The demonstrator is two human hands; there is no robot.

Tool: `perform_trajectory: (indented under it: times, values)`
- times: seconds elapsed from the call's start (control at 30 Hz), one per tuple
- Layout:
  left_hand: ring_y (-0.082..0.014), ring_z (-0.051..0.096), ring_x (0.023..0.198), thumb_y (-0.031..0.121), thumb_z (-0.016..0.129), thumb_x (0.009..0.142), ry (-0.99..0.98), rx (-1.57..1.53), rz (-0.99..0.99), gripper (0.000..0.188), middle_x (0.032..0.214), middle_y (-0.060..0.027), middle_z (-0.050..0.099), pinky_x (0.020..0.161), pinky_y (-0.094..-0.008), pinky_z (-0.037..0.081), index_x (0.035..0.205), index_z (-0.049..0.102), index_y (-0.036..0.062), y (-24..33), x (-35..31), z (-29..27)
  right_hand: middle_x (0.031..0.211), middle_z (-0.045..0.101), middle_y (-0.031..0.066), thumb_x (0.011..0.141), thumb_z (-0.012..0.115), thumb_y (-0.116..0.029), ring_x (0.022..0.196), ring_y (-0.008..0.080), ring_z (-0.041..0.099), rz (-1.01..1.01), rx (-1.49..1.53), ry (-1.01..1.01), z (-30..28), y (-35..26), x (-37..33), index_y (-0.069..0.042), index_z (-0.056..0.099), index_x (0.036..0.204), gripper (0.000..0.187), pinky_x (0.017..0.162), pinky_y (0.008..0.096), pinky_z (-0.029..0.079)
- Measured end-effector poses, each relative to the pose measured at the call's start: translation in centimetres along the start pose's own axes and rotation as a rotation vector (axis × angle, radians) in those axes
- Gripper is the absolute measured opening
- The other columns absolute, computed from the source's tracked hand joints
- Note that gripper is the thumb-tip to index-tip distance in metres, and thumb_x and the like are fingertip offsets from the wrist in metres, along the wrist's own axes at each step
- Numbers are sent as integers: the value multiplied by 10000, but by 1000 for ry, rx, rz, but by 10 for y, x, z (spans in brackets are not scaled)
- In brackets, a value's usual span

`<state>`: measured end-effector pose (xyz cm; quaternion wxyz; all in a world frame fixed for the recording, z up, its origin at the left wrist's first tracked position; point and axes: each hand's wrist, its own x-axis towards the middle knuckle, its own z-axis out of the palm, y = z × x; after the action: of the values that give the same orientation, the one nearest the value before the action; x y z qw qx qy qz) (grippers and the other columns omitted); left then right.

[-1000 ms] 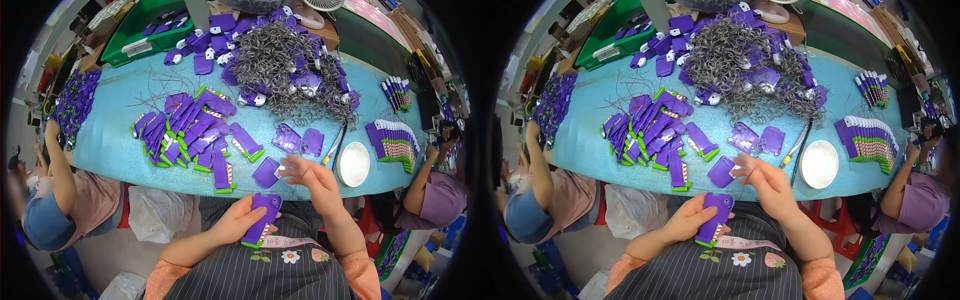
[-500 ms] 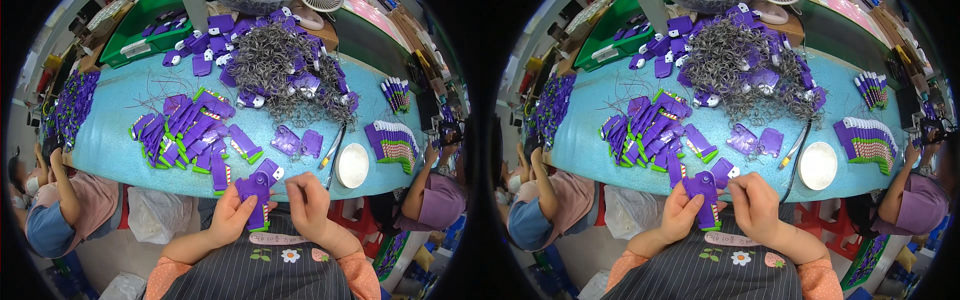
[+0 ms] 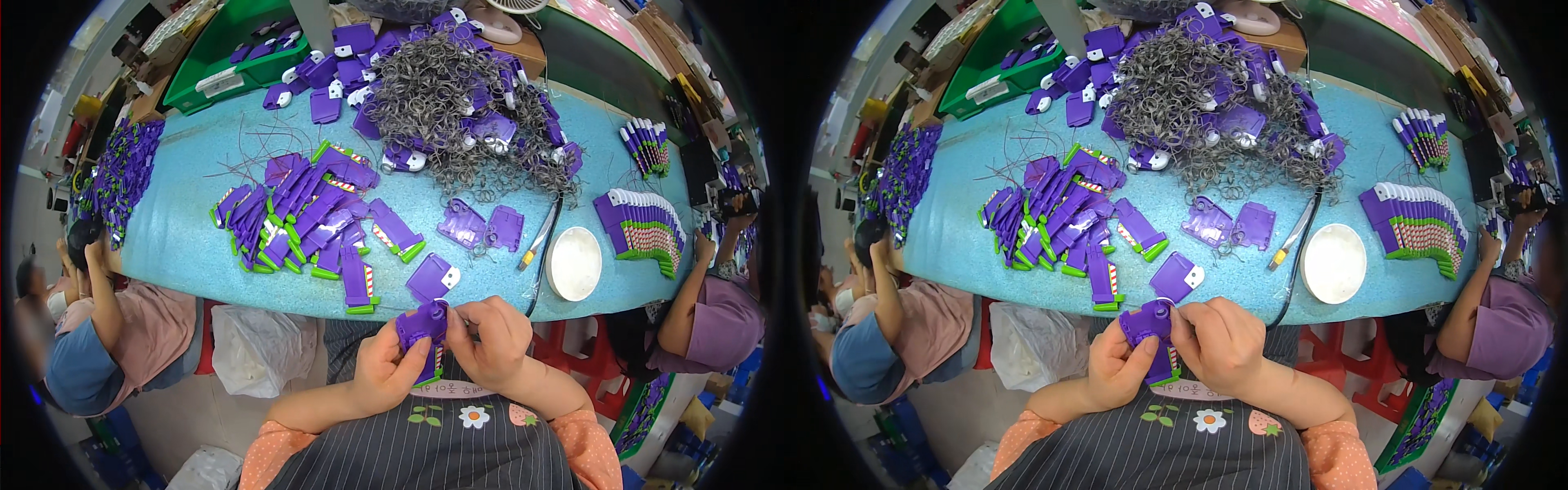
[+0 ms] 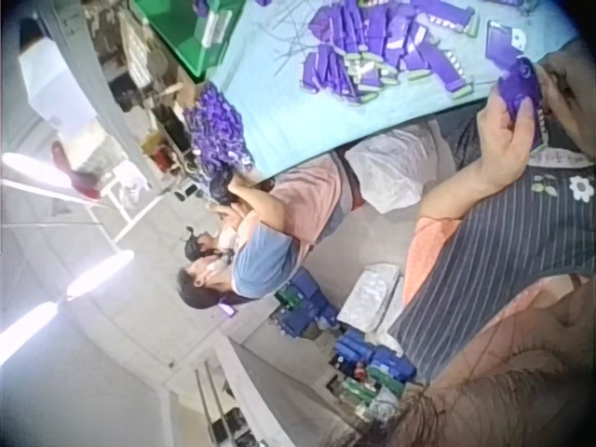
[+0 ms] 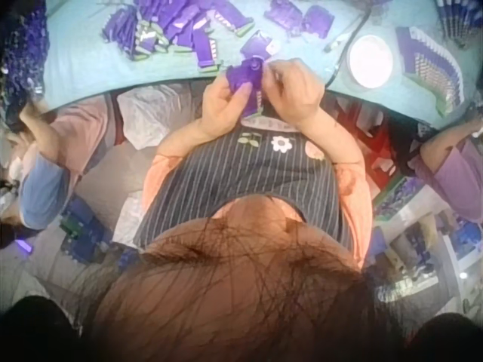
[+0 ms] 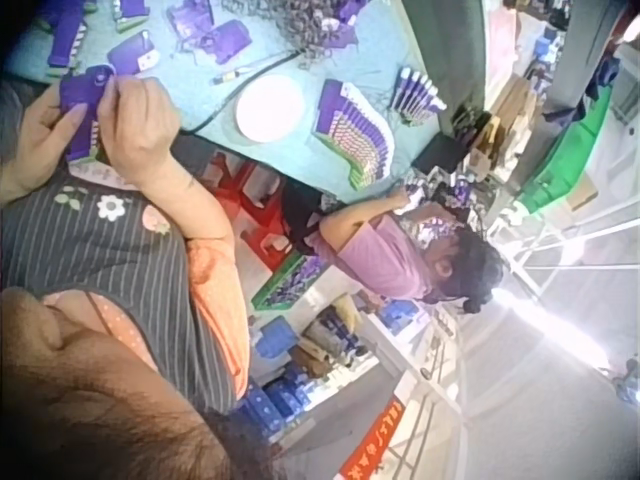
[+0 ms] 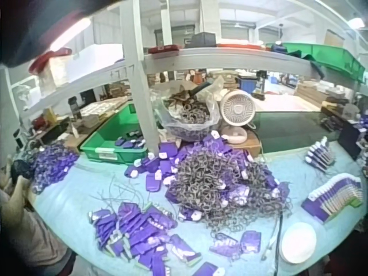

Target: The person assembles purple and green plastic components by hand at a workbench. They repeatedly pick up parts, align them, and press them together, then place the assembled units on the table. The process is continuous and repetitive throughout the clip.

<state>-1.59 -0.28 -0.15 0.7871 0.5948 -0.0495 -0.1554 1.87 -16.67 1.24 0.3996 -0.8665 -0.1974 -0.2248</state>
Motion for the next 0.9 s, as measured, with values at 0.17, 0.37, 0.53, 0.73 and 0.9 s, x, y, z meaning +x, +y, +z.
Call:
perform_trajectory:
  times: [0.17,0.37,0.53,0.73,0.9]
  values:
    - [-161,655,735,-1,524,880,18,465,131,298,896,-138,657,645,-267,515,1164,481,-84,7,7,-3,570,516,38,724,679,38,438,140,486,12,45,-32,0,4,1,-12,562,806,151,384,272,341]
    - [-258,644,632,-22,563,823,-57,670,316,322,799,-167,630,556,-327,506,1131,492,-79,8,17,-9,703,513,90,789,656,-31,528,176,499,278,257,-135,-3,-1,8,4,551,836,121,485,272,406]
    - [-296,618,600,-2,561,818,-333,698,303,290,744,-158,606,535,-377,485,1097,505,-58,16,21,-14,750,498,43,854,596,-51,694,99,497,494,737,-428,-8,28,20,-5,527,926,109,632,245,408]
    - [-253,632,955,92,415,957,-181,-299,-381,332,1140,-191,578,837,-366,518,1267,342,-1,31,13,-9,769,477,-1,829,613,-37,725,61,476,747,840,57,-2,30,40,-36,527,997,188,636,214,406]
    - [-216,653,738,21,540,874,122,427,138,299,986,-185,619,641,-304,521,1154,471,-61,9,12,-3,1132,566,120,803,623,-40,918,194,580,338,595,-287,-1,6,4,-14,570,1091,294,688,249,465]
